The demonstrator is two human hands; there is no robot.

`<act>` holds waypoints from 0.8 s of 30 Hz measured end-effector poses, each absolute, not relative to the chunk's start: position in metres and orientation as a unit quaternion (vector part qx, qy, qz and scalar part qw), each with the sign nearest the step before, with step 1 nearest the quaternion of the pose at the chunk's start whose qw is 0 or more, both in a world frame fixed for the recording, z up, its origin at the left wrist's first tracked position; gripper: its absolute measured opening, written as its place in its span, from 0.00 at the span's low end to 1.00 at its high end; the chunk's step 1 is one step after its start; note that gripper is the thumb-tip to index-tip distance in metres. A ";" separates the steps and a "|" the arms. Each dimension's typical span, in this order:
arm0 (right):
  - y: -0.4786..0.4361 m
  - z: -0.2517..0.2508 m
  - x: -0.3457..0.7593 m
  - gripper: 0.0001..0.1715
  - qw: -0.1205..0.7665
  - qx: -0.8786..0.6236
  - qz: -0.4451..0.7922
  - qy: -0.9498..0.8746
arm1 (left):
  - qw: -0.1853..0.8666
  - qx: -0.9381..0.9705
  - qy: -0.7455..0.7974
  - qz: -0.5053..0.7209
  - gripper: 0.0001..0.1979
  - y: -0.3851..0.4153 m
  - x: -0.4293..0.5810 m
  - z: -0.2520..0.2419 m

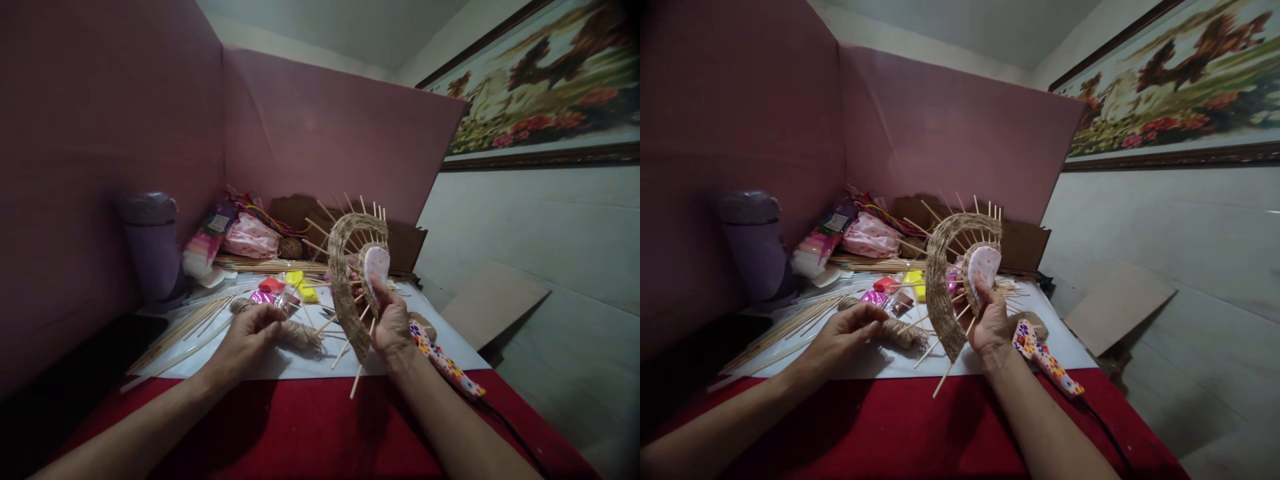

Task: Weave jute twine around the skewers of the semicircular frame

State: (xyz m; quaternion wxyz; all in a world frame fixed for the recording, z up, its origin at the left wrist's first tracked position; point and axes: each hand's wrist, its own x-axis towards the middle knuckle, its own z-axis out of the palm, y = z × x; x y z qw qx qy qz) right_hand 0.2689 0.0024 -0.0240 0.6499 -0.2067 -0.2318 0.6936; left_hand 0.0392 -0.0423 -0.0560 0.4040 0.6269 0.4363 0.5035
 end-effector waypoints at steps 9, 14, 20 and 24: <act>-0.010 -0.011 0.265 0.05 0.659 -0.207 0.683 -0.238 | 0.276 0.706 0.458 0.465 0.05 -0.038 0.043 -0.055; -0.004 -0.011 0.272 0.06 0.664 -0.194 0.683 -0.235 | 0.216 0.734 0.491 0.416 0.06 -0.022 0.043 -0.040; 0.007 -0.018 0.284 0.09 0.678 -0.201 0.662 -0.247 | 0.112 0.691 0.574 0.425 0.08 0.022 0.018 -0.006; 0.013 -0.019 0.292 0.12 0.703 -0.175 0.648 -0.237 | 0.058 0.654 0.611 0.442 0.08 0.054 -0.012 0.029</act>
